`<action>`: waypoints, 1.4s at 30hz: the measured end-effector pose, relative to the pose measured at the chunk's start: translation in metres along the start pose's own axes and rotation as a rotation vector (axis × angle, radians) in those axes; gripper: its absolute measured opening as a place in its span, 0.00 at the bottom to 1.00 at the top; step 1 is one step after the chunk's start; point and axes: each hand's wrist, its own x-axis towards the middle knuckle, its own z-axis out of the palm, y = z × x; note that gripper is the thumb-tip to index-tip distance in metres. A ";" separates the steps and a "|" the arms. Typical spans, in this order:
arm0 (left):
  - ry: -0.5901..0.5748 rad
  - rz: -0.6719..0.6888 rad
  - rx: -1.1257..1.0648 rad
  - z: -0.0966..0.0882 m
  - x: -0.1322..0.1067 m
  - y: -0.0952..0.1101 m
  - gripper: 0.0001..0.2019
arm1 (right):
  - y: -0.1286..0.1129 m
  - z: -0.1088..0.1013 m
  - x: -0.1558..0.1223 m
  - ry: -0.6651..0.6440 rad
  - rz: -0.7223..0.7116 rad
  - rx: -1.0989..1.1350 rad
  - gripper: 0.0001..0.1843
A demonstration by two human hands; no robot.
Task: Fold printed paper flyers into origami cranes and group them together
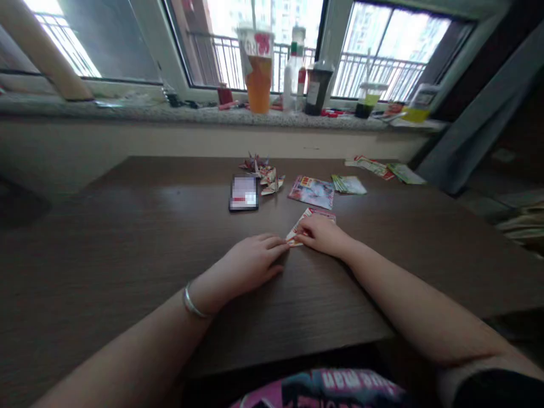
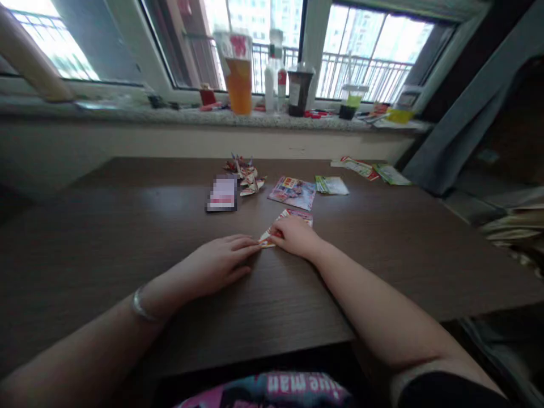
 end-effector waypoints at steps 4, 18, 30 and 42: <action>0.001 -0.011 0.003 0.000 0.001 -0.001 0.22 | 0.001 0.001 0.000 -0.007 0.016 -0.006 0.09; 0.002 0.002 0.020 -0.001 0.004 -0.002 0.20 | -0.002 -0.006 0.004 -0.084 -0.046 -0.113 0.11; 0.034 0.027 0.087 -0.001 0.007 0.003 0.17 | -0.004 -0.004 0.005 -0.074 -0.040 -0.099 0.10; 0.052 0.042 0.213 0.001 0.011 0.005 0.10 | -0.005 -0.006 0.006 -0.070 -0.021 -0.098 0.09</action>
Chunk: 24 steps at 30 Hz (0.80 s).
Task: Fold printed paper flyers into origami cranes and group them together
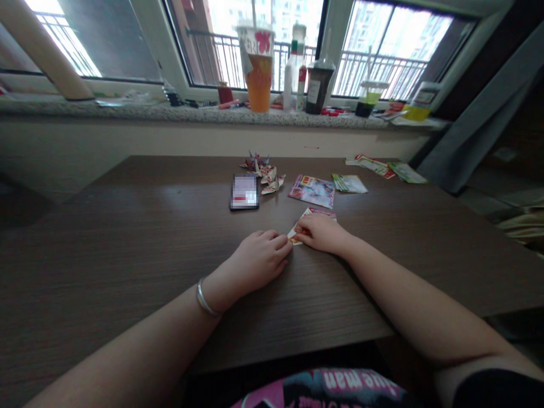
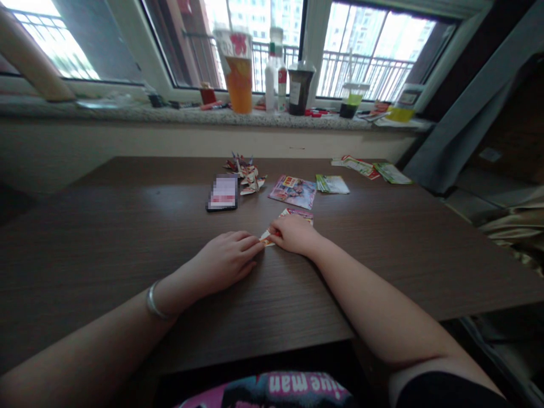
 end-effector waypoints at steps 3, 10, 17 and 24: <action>-0.004 -0.003 0.003 -0.001 0.000 0.000 0.10 | -0.001 0.000 -0.001 -0.004 0.002 0.000 0.09; -0.018 -0.027 -0.001 -0.005 -0.002 -0.002 0.10 | 0.001 0.000 -0.003 -0.008 0.008 0.016 0.09; -0.029 -0.029 -0.030 -0.007 -0.004 -0.006 0.10 | 0.003 0.000 -0.003 -0.014 0.000 0.031 0.09; -0.059 -0.062 -0.119 -0.011 -0.006 -0.009 0.12 | 0.006 0.003 -0.004 -0.004 0.000 0.026 0.10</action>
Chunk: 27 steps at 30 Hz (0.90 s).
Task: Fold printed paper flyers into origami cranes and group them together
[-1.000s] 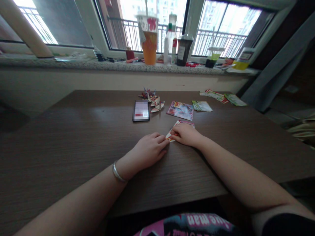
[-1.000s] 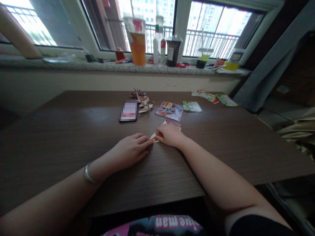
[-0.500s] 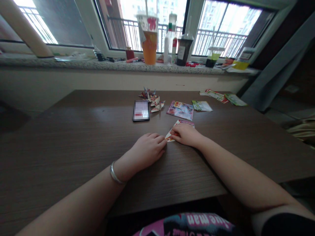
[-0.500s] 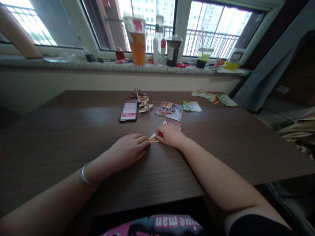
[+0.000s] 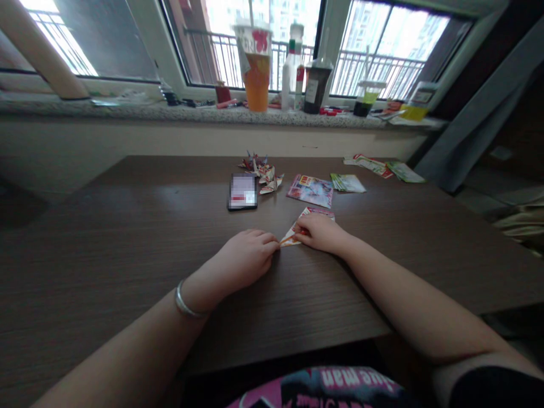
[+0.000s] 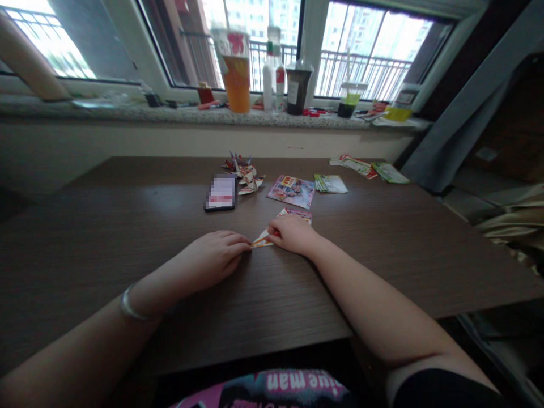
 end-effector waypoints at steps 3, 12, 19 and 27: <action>-0.013 -0.013 -0.042 -0.002 -0.001 -0.002 0.13 | 0.001 0.000 -0.001 -0.002 0.006 -0.002 0.10; -0.021 -0.024 -0.116 -0.006 -0.004 -0.007 0.12 | 0.004 0.003 -0.004 0.026 -0.015 0.000 0.09; 0.062 -0.023 -0.162 0.008 -0.003 -0.012 0.13 | 0.000 0.003 -0.006 0.042 -0.037 -0.012 0.10; 0.096 -0.005 -0.196 0.012 -0.001 -0.011 0.13 | -0.003 -0.005 -0.012 0.062 -0.057 0.052 0.12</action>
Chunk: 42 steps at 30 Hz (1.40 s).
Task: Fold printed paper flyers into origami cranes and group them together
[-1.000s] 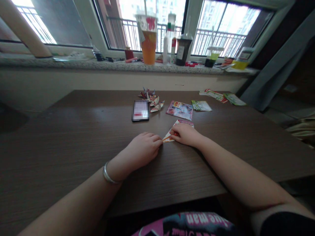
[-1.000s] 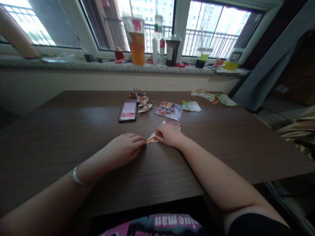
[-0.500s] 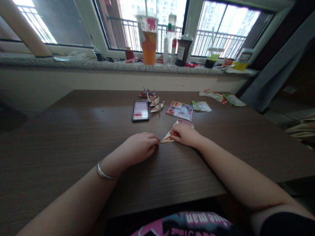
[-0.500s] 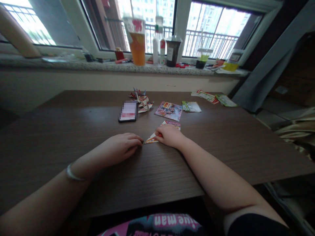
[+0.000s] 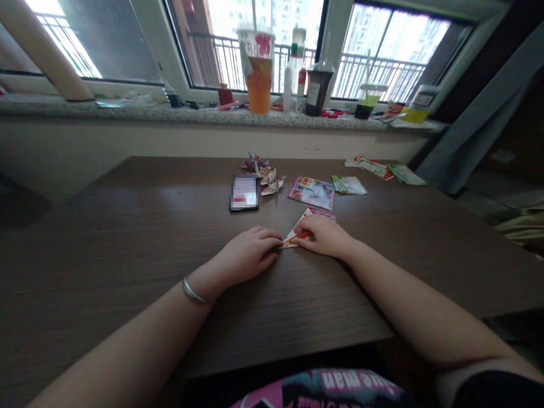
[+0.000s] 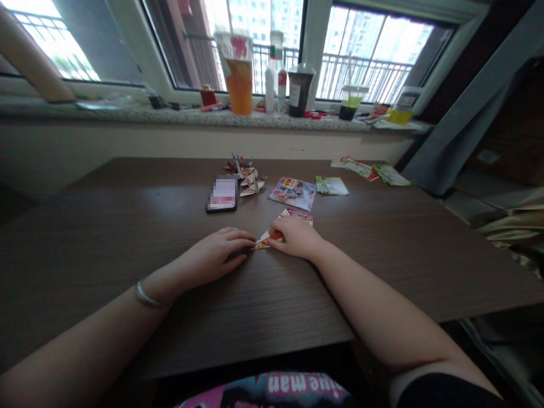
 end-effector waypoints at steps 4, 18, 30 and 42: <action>-0.005 0.020 0.025 0.002 0.000 -0.002 0.14 | -0.003 -0.010 -0.006 -0.023 -0.076 0.031 0.06; -0.064 0.064 0.091 -0.009 0.002 0.005 0.13 | -0.023 -0.014 -0.013 -0.050 -0.144 -0.081 0.10; -0.103 -0.015 0.098 -0.011 0.001 0.010 0.12 | -0.011 -0.007 -0.003 -0.009 -0.026 0.023 0.09; -0.066 -0.013 0.088 -0.002 -0.002 0.006 0.18 | -0.034 -0.008 -0.002 -0.023 0.120 -0.052 0.11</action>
